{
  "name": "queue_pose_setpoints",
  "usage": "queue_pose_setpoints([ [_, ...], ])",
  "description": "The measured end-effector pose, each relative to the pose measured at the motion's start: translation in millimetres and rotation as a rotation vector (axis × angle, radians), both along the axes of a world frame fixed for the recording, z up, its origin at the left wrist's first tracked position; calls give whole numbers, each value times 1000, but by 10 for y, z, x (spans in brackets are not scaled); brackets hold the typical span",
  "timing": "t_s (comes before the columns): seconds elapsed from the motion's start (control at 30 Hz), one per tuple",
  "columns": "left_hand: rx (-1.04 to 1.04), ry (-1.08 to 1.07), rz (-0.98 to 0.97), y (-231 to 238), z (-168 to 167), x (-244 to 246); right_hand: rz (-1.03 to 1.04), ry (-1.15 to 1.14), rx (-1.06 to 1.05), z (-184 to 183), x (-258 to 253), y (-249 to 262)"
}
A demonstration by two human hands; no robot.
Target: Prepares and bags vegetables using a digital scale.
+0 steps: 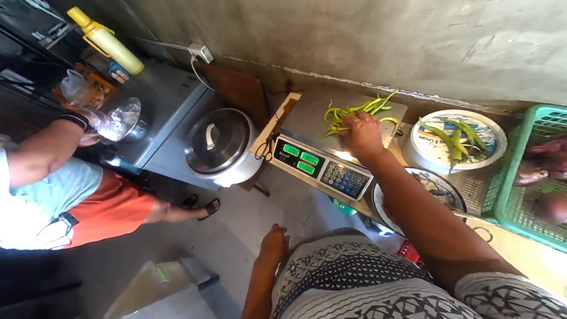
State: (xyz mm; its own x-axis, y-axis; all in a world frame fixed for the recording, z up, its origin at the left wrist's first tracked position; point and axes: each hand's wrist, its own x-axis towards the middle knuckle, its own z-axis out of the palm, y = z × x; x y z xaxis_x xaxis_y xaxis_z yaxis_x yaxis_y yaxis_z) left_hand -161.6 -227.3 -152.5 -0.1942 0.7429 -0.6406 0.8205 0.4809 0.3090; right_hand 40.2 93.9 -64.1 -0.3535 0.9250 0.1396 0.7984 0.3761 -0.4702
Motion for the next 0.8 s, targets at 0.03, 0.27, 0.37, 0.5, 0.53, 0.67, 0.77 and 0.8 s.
queue_pose_setpoints([
  [0.03,13,-1,1,-2,0,3,5,12,-2,9,8,-10],
  [0.27,21,-9,-16,29,3,9,97,160,118,82,123,-89],
  [0.37,22,-9,-24,59,-2,16,126,317,304,225,201,-103],
  [0.5,15,-13,-27,87,-14,20,62,485,346,472,340,-86],
  [0.53,13,-12,-30,98,-15,19,48,509,321,513,388,-69],
  [0.67,7,-17,-42,138,-26,19,13,592,244,574,604,-20],
  [0.77,9,-20,-49,157,-45,25,-21,591,164,527,696,-17],
  [0.8,12,-18,-56,165,-55,27,-29,589,146,495,711,-20],
])
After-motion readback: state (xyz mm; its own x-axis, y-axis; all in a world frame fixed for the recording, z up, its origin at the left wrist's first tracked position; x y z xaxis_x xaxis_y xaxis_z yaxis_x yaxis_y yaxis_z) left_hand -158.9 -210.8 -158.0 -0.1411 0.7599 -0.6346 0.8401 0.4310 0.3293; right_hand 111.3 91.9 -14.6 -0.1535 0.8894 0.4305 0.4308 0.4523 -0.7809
